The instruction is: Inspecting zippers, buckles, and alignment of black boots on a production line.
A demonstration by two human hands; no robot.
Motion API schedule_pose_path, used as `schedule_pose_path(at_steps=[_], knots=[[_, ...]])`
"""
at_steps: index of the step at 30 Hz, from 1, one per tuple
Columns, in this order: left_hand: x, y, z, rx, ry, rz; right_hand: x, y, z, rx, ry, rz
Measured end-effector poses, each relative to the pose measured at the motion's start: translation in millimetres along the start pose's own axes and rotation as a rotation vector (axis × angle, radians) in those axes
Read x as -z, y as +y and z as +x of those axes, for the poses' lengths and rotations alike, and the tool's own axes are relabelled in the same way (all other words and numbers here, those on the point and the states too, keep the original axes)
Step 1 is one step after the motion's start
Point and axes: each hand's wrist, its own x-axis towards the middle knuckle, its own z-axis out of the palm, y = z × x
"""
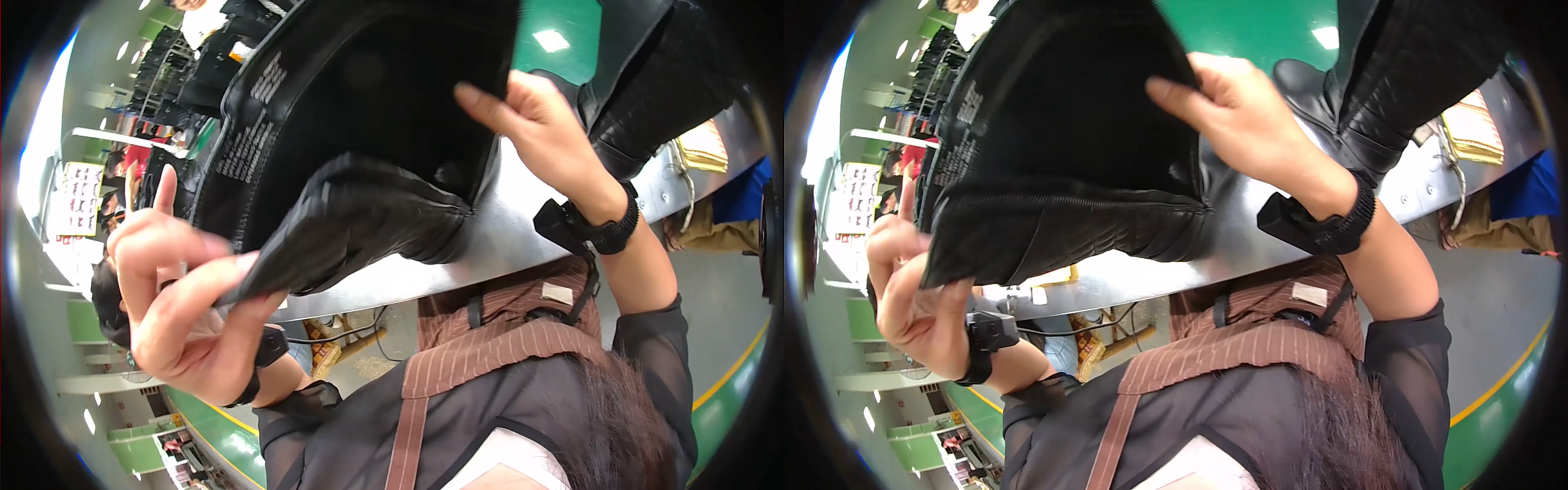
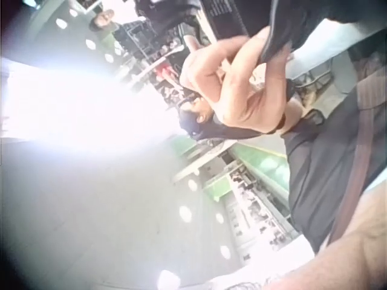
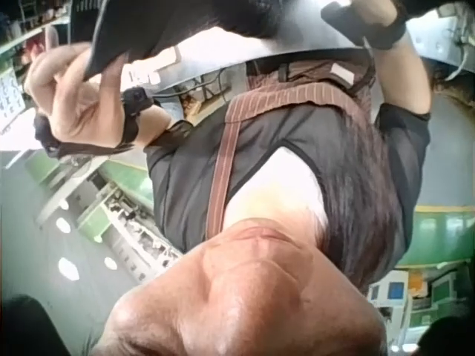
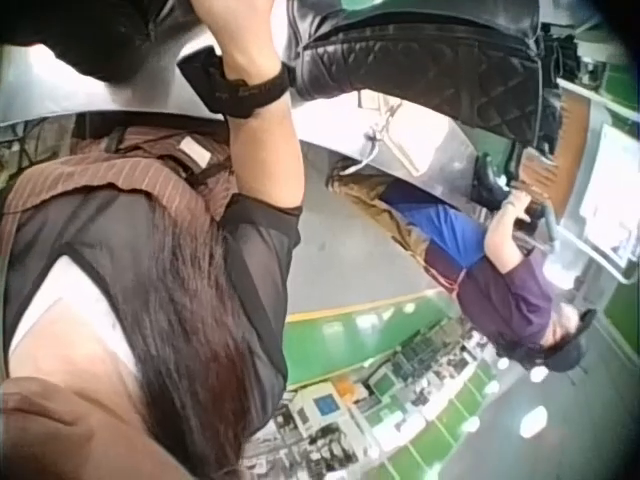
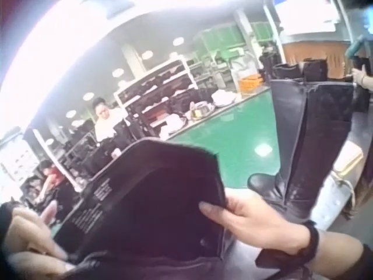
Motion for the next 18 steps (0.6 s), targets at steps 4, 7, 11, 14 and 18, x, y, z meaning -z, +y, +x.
schedule_pose_path(at_steps=[4, 7, 11, 14, 18], knots=[[-63, -23, -25, 0.173, 0.301, 0.019, 6, 24, -27, -0.088, -0.112, 0.069], [-95, -25, -53, 0.139, 0.592, -0.566, 24, 51, -62, -0.260, -0.104, -0.130], [-150, -33, -151, 0.763, -0.008, -0.801, -7, 80, -94, -0.358, -0.253, -0.392], [-192, -25, -136, 0.846, -0.285, -0.840, -22, 90, -91, -0.388, -0.242, -0.409], [-226, -14, -136, 0.884, -0.227, -0.922, -21, 95, -84, -0.423, -0.363, -0.464]])
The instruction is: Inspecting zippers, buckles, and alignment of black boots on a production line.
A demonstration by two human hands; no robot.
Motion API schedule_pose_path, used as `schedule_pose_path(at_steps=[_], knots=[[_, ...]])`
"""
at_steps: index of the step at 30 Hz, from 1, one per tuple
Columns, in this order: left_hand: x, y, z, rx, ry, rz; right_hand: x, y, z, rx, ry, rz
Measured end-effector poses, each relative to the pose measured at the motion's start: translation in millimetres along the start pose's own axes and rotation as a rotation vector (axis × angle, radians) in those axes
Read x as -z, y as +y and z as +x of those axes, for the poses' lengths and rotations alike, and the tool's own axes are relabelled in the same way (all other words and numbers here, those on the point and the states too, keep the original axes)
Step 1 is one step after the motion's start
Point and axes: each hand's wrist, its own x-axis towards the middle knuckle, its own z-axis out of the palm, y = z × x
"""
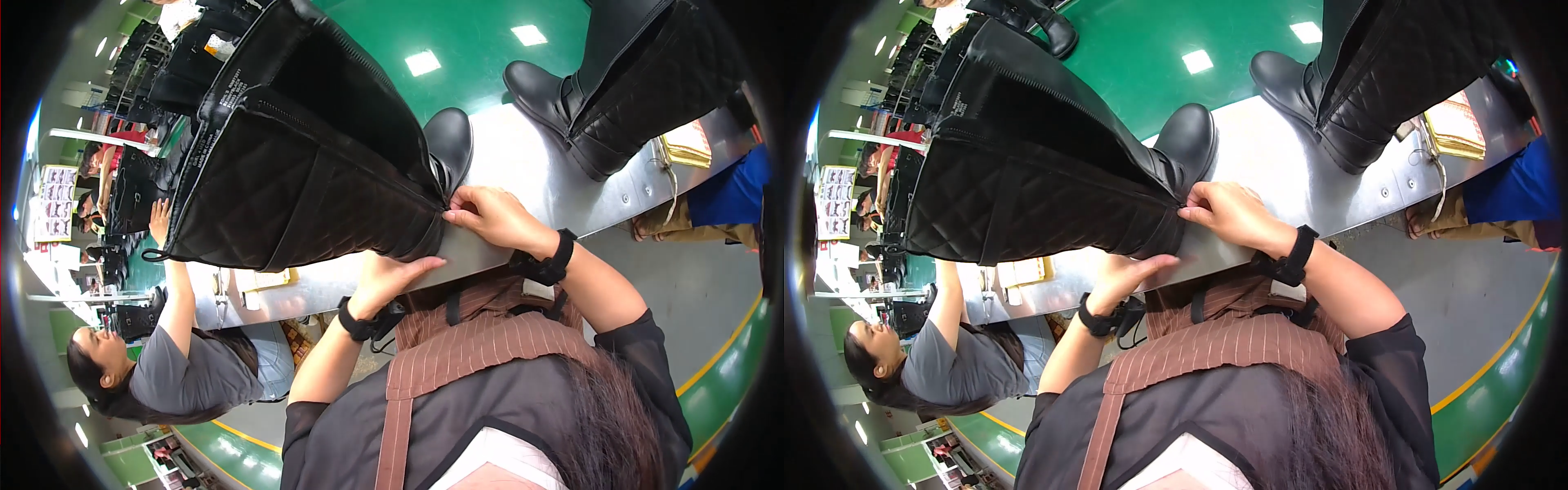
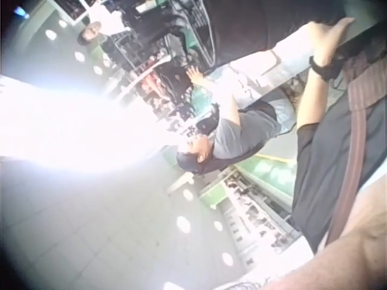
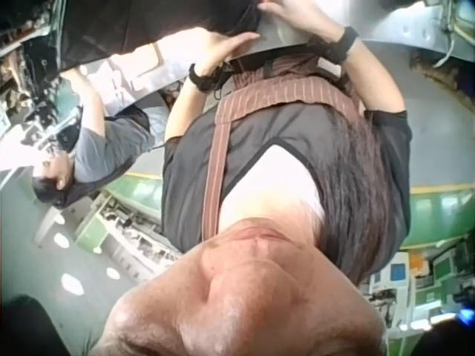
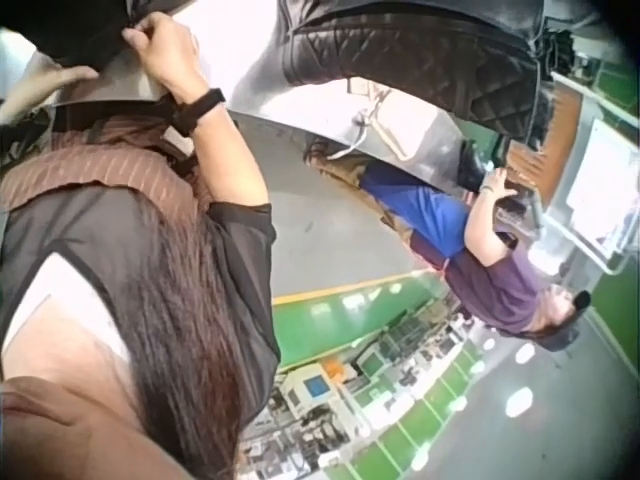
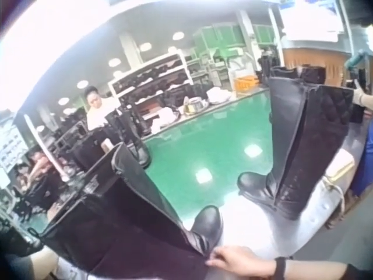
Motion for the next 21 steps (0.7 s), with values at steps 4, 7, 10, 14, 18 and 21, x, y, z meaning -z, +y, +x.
schedule_pose_path(at_steps=[4, 7, 10, 14, 18, 21], knots=[[-10, -8, -1, 0.043, 0.079, -0.022, 12, -7, 6, -0.028, -0.256, -0.009], [-16, -15, -2, 0.080, 0.130, -0.100, 1, 0, 9, -0.101, -0.272, 0.335], [-25, -16, -3, 0.079, 0.220, -0.184, -4, -3, 5, -0.086, -0.209, 0.467], [-22, -18, 0, 0.085, 0.236, -0.178, 9, -36, -4, -0.090, -0.155, 0.575], [-19, 4, 1, 0.240, 0.121, 0.021, 40, -82, -15, 0.035, -0.170, 0.733], [-21, -4, 2, 0.034, 0.215, -0.002, 54, -104, -20, 0.107, -0.134, 0.731]])
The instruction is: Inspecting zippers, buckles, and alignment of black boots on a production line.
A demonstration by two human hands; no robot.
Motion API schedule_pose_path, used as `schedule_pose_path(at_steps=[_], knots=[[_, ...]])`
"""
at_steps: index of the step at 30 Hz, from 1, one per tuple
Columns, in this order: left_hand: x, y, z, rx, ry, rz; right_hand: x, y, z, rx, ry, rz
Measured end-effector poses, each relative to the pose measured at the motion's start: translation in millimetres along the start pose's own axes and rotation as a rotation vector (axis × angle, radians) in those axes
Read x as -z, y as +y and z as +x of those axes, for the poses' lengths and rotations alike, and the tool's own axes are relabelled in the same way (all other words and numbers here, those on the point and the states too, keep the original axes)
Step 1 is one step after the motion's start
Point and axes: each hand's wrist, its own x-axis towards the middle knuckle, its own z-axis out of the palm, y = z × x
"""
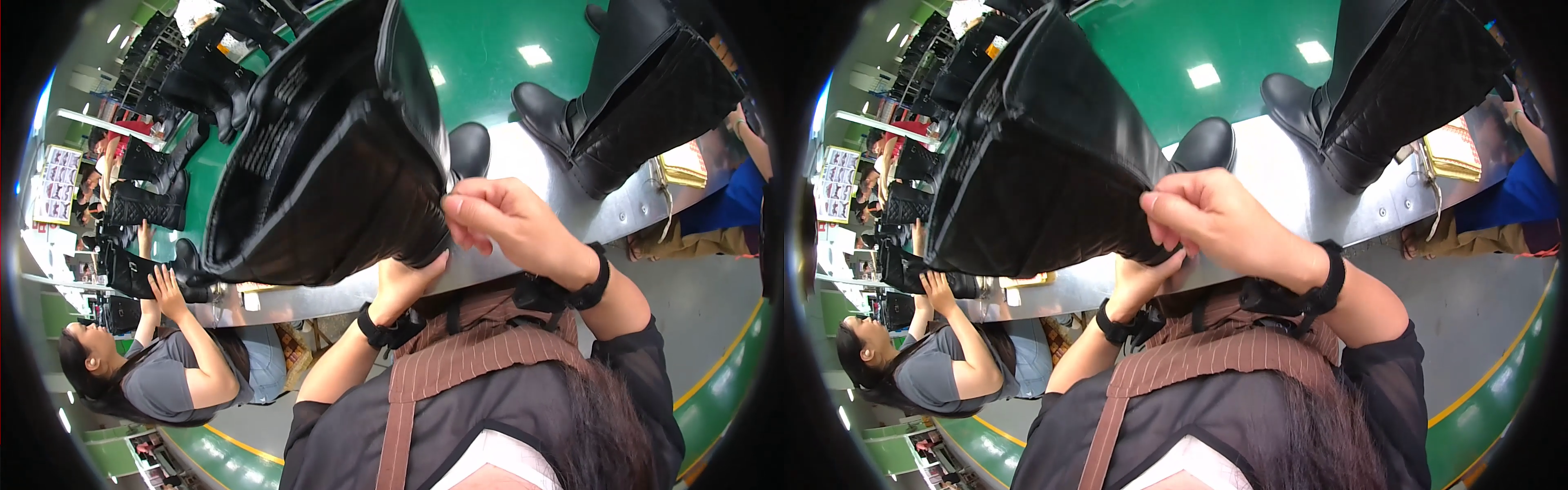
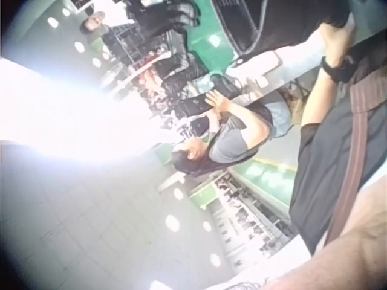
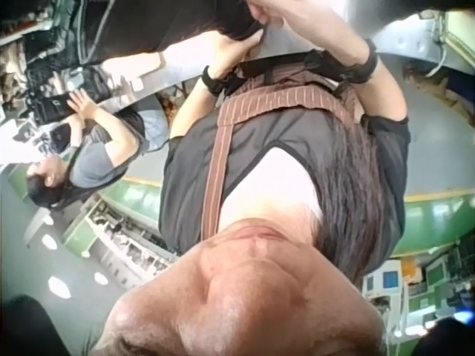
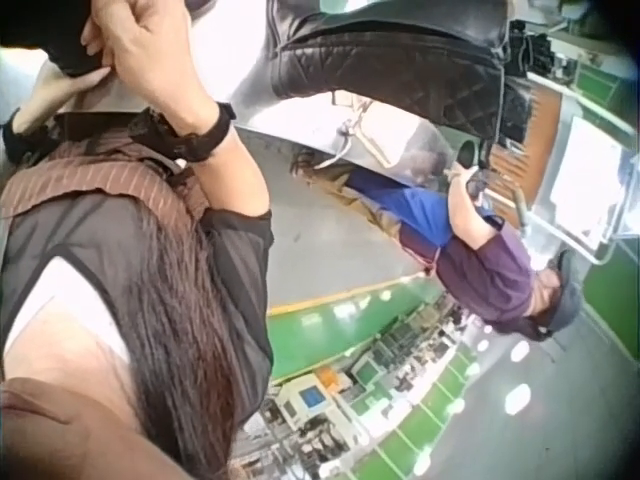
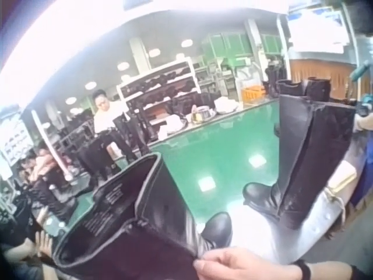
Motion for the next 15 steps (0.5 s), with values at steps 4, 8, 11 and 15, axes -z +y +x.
schedule_pose_path(at_steps=[4, 8, 11, 15], knots=[[-1, -2, -2, 0.083, -0.051, -0.008, -8, -21, -7, 0.048, -0.014, 0.047], [1, 21, -3, 0.244, -0.109, -0.091, -13, -51, -11, 0.114, -0.020, 0.050], [-1, 17, -3, 0.031, -0.053, -0.111, -13, -57, -11, 0.112, -0.023, 0.015], [-1, -10, 1, -0.032, -0.027, -0.205, -8, -87, -19, 0.196, -0.071, 0.011]])
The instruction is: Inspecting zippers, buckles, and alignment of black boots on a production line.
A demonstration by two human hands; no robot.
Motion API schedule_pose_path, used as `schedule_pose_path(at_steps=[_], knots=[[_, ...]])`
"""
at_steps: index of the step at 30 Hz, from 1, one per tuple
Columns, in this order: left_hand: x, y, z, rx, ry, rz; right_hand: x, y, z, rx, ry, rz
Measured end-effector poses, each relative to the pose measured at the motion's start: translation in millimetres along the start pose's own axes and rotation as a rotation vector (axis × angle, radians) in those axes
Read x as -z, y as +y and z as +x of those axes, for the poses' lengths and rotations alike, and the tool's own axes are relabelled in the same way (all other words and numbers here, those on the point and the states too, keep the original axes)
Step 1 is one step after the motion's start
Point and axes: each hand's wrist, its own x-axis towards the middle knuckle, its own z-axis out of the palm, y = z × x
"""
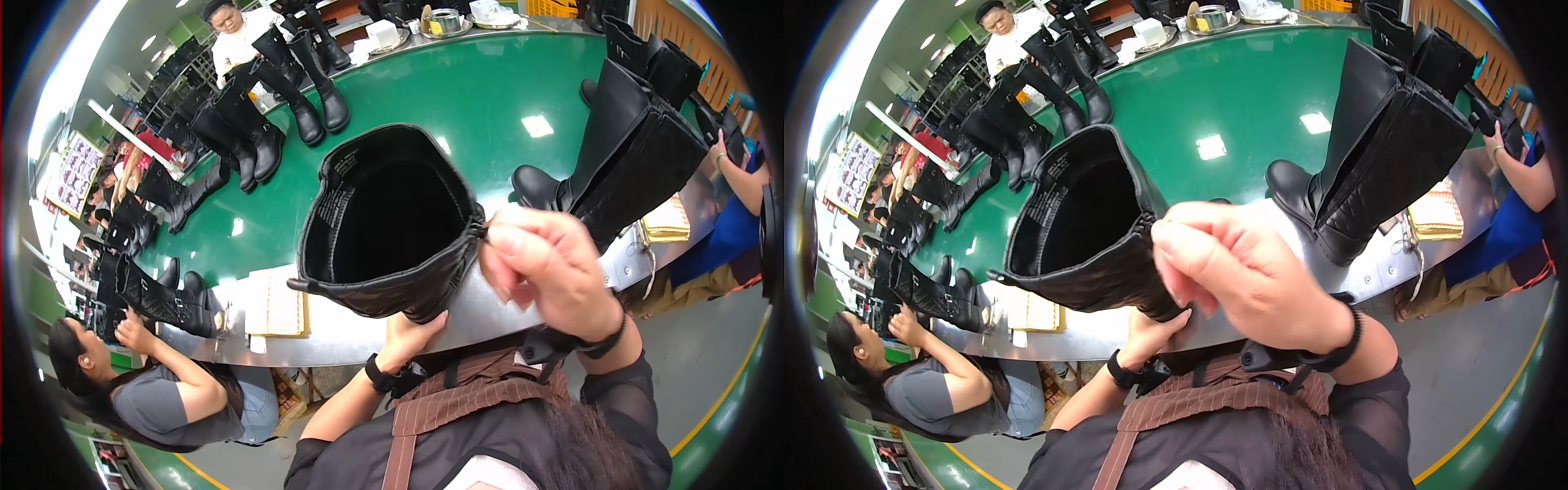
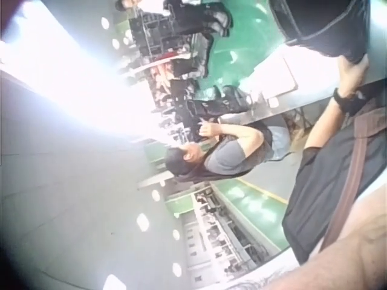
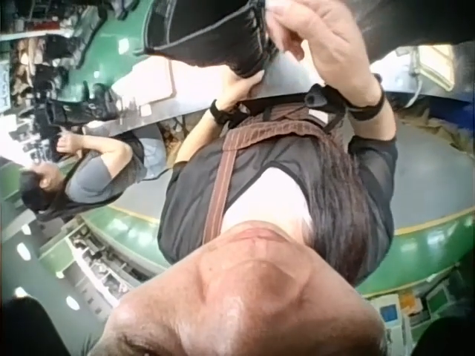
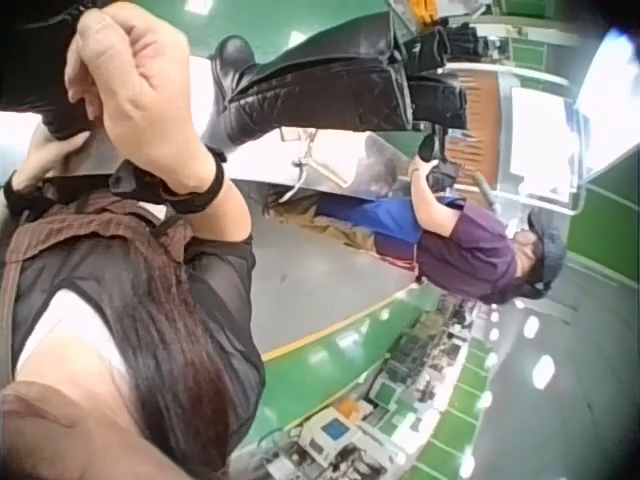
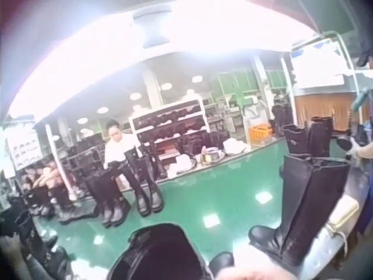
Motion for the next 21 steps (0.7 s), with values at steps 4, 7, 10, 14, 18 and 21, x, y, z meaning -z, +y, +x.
schedule_pose_path(at_steps=[4, 7, 10, 14, 18, 21], knots=[[-11, 11, 0, 0.054, -0.025, 0.068, -5, -10, 0, 0.048, 0.012, -0.006], [-11, 20, 1, 0.140, -0.030, -0.130, 1, -8, 2, 0.127, -0.050, -0.211], [3, 17, 0, 0.041, 0.083, -0.253, 19, -11, -18, 0.358, 0.205, -0.775], [35, 23, 4, -0.045, 0.330, -0.193, 64, -35, -70, 0.632, 0.975, -1.289], [74, -24, 19, -0.031, 0.374, 0.020, 110, -65, -100, 0.521, 1.064, -1.727], [71, 0, -2, -0.033, 0.346, 0.232, 124, -67, -85, 0.433, 0.899, -1.802]])
